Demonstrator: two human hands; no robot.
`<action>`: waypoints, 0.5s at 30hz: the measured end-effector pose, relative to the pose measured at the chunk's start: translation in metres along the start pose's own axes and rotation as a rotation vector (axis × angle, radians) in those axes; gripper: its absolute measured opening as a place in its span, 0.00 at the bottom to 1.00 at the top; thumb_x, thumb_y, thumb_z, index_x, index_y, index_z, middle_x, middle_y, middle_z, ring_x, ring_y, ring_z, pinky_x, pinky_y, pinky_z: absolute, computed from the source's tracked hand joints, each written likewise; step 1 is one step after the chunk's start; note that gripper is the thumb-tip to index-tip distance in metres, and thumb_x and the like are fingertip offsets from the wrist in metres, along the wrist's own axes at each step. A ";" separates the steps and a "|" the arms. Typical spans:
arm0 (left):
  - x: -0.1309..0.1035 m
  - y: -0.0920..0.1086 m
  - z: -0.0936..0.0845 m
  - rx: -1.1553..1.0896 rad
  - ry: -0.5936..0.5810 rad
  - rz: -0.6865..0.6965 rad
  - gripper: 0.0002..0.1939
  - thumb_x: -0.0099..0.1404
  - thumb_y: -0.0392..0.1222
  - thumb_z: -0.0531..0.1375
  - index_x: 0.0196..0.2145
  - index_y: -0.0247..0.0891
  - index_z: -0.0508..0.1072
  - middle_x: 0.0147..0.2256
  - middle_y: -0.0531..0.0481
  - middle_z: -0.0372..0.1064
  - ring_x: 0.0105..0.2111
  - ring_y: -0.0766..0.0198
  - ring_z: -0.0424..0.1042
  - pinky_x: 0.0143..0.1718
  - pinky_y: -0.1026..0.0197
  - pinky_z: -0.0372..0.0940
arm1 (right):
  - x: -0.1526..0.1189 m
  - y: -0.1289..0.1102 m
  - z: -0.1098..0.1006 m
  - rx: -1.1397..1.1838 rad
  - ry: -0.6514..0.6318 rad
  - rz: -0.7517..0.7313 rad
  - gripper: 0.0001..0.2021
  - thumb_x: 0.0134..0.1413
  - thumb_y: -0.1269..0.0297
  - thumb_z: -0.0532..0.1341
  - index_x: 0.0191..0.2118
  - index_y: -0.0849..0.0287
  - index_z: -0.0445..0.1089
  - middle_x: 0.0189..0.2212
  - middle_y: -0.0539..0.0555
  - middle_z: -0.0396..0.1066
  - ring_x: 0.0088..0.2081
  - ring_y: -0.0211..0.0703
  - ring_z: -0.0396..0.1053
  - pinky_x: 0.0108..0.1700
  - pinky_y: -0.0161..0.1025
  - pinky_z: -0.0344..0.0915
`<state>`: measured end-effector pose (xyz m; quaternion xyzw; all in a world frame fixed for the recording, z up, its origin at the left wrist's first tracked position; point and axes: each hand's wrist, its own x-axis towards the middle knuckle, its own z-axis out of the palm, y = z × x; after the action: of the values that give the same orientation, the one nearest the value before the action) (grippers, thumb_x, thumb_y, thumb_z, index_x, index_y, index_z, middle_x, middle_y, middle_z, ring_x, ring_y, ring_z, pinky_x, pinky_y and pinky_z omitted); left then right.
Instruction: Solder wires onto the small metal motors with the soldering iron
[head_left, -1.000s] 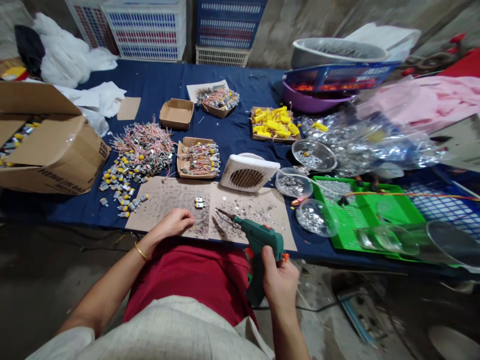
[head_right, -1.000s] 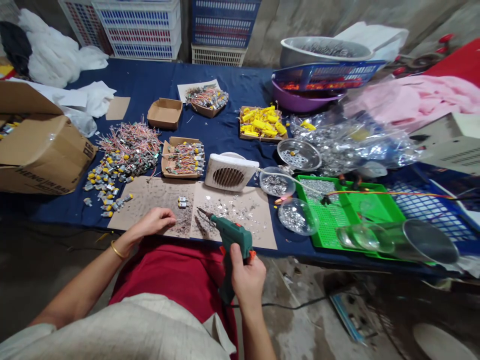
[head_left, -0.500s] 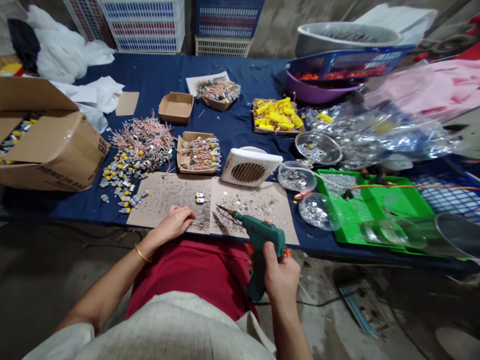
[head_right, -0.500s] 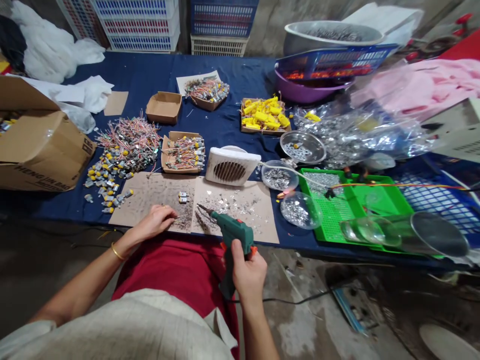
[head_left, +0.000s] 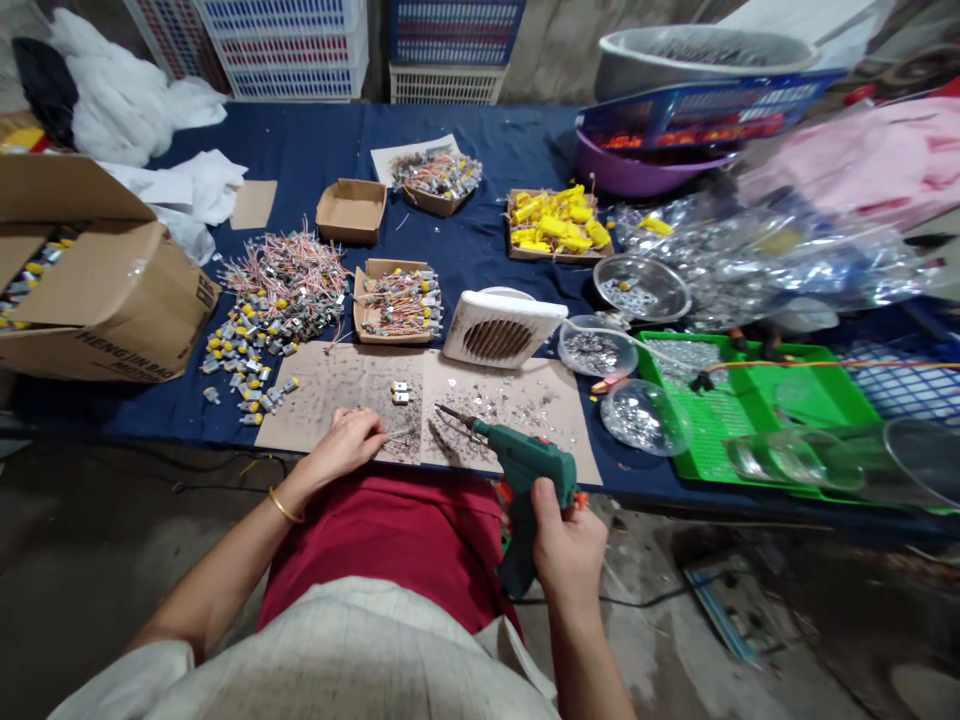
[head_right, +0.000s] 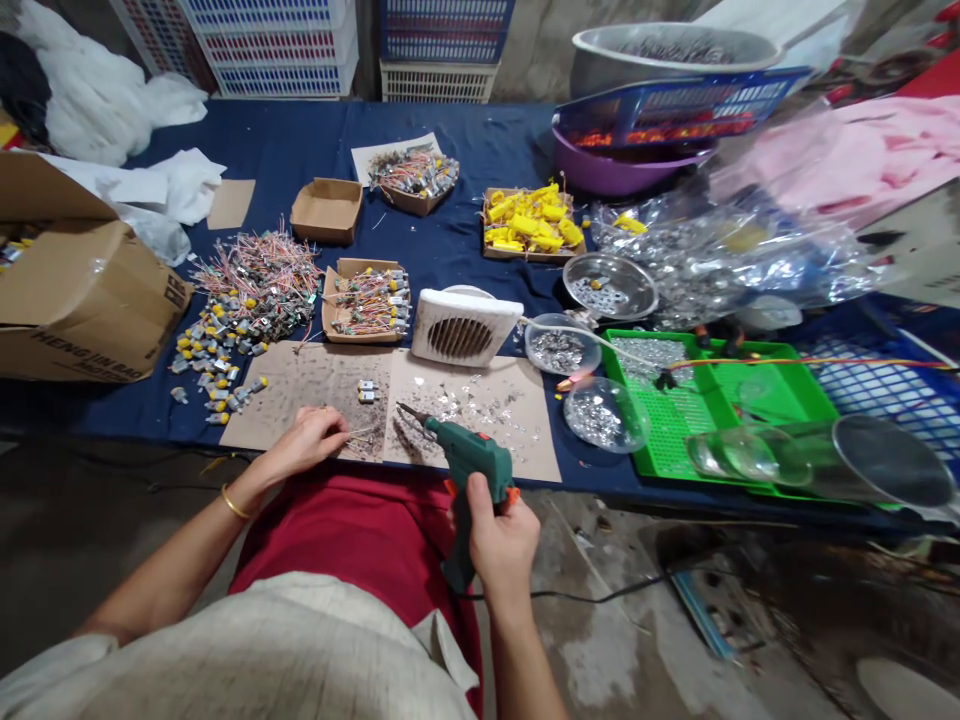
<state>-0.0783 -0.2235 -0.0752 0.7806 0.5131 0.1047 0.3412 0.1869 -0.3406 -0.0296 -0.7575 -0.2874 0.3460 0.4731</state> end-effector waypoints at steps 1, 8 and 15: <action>0.002 0.000 0.000 -0.083 -0.001 -0.021 0.09 0.64 0.42 0.55 0.31 0.37 0.72 0.31 0.49 0.73 0.35 0.62 0.70 0.43 0.60 0.59 | 0.001 0.000 0.000 0.040 -0.016 0.042 0.28 0.41 0.36 0.63 0.20 0.61 0.68 0.13 0.53 0.67 0.13 0.41 0.64 0.16 0.36 0.63; 0.019 0.013 0.011 -0.573 0.040 -0.163 0.14 0.59 0.49 0.59 0.30 0.34 0.70 0.24 0.50 0.71 0.24 0.67 0.68 0.27 0.66 0.61 | 0.022 -0.007 0.027 0.471 -0.118 0.184 0.32 0.45 0.32 0.59 0.32 0.63 0.74 0.25 0.60 0.77 0.23 0.49 0.75 0.24 0.41 0.72; 0.022 0.033 0.022 -0.967 -0.047 -0.228 0.21 0.54 0.53 0.64 0.38 0.35 0.67 0.27 0.53 0.67 0.24 0.69 0.68 0.28 0.63 0.67 | 0.034 -0.021 0.078 0.937 -0.337 0.183 0.29 0.44 0.36 0.62 0.44 0.54 0.73 0.38 0.54 0.78 0.41 0.49 0.76 0.48 0.48 0.71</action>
<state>-0.0331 -0.2220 -0.0747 0.4741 0.4799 0.2752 0.6849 0.1427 -0.2662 -0.0436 -0.4194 -0.1058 0.5955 0.6770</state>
